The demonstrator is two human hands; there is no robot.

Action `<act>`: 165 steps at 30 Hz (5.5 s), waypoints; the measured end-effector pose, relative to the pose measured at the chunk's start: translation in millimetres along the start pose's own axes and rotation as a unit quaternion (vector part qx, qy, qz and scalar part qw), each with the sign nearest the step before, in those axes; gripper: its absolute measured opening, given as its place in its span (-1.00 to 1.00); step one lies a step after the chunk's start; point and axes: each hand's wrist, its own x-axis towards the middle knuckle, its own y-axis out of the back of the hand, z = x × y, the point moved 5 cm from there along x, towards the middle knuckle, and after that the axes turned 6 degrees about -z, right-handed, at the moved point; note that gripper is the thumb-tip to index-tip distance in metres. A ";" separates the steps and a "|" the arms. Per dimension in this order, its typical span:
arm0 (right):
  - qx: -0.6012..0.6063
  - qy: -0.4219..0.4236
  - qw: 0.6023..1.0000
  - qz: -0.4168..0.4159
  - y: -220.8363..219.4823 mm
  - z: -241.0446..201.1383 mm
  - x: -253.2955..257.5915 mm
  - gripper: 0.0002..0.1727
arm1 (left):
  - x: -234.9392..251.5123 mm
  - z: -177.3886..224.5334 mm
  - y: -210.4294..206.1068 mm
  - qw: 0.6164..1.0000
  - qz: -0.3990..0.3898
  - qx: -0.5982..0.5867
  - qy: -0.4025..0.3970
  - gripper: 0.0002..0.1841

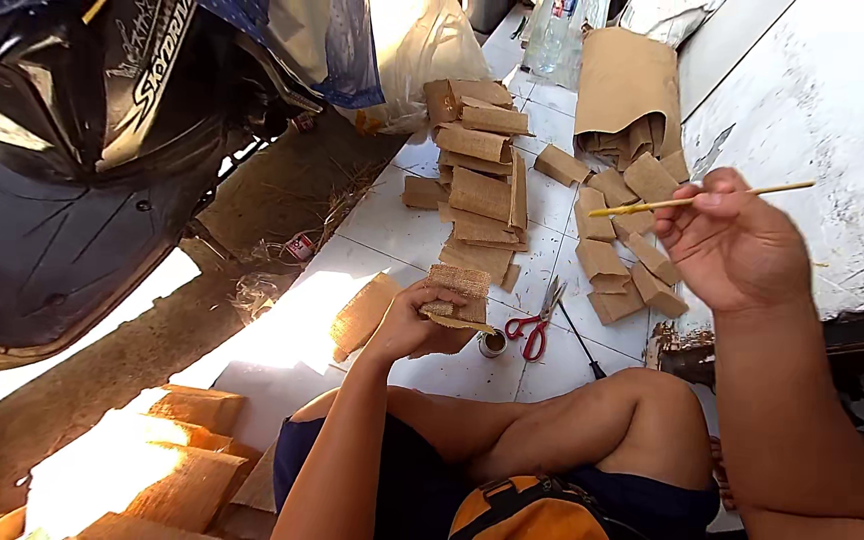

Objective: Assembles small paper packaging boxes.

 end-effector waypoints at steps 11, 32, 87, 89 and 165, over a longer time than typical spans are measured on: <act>-0.051 0.101 0.991 -0.065 -36.6 -24.3 -9.8 -0.79 | -1.5 0.0 -11.7 0.987 -0.036 -0.155 -0.013 -0.71; -0.170 0.084 0.982 -0.021 -42.7 93.8 -65.1 -0.73 | 2.4 -1.9 -20.7 0.978 -0.044 -0.204 -0.021 -0.70; -0.026 -0.042 0.987 -0.155 22.1 116.1 -12.5 -0.71 | 3.6 3.9 -27.8 0.979 -0.163 -0.124 -0.016 -0.79; 0.008 -0.044 0.988 -0.146 20.3 114.9 -12.4 -0.73 | 3.8 3.8 -27.8 0.979 -0.167 -0.119 -0.013 -0.79; -0.058 -0.319 0.932 0.164 43.5 214.8 -24.9 -0.88 | 1.7 -10.3 37.4 0.981 0.049 -0.162 0.095 0.19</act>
